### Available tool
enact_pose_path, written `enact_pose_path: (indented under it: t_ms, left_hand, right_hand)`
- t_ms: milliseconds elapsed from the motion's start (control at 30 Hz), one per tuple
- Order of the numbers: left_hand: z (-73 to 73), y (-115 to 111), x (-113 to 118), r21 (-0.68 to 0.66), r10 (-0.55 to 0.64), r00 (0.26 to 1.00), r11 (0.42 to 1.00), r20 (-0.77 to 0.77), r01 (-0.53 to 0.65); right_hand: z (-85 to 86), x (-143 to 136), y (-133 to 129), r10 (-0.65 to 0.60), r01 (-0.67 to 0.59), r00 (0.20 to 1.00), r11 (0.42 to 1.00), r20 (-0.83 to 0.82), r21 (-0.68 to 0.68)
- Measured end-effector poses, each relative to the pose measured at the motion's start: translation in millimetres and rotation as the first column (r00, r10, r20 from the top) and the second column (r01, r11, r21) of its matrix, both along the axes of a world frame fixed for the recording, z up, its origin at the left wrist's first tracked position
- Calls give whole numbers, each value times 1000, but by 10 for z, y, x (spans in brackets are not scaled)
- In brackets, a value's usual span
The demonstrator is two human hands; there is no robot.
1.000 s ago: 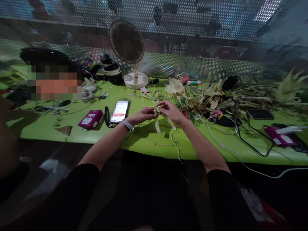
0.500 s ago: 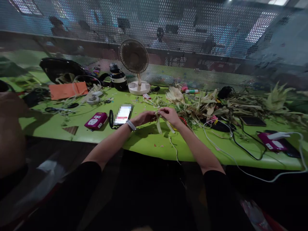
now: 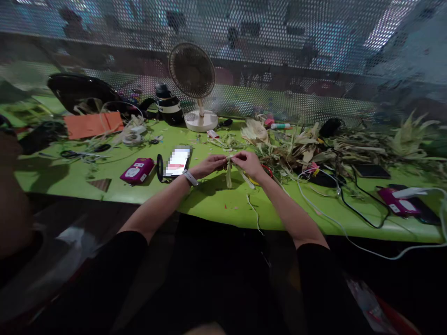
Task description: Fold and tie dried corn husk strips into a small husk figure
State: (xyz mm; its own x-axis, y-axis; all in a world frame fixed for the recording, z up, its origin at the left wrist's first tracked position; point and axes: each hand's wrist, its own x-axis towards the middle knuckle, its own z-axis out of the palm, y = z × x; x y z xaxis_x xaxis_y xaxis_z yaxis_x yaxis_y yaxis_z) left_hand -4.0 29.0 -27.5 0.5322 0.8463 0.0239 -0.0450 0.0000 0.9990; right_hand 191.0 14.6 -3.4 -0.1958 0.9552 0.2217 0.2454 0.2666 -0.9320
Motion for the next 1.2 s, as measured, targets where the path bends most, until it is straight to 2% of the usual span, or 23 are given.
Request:
enact_pose_path:
  t_ms: [100,200,333,500,667,900,1067,1200]
  left_hand:
    - [4,4,7,45,18,999,999,-41,-16]
    - [11,8,23,55,63,998,996,3,-64]
    - [25,-2,41,42,106,991,993,81,-110]
    - [50,-7,48,80,132,990,988,45,-136]
    - [81,-14,30,100,125,991,987,43,-129]
    - [112,-32,-1,99,91,996,991,-10,-90]
    - [92,-21,-15,112,50,999,993,-20,-47]
    - [62,-10,-12,111,31,1000,993,-2,-31]
  right_hand:
    - [-20,34,37,37,-37,999,999,18,5]
    - [-33,53,61,57,-57,998,998,25,12]
    - [-31,56,55,40,-42,998,998,48,41]
    - [-9,63,38,28,-29,997,1000,74,12]
    - [-8,66,43,54,-54,998,998,26,-29]
    - [18,67,57,23,-26,999,996,-36,-85]
    - [39,73,55,28,-35,999,988,-47,-150]
    - [61,57,23,11,-15,1000,991,-28,-134]
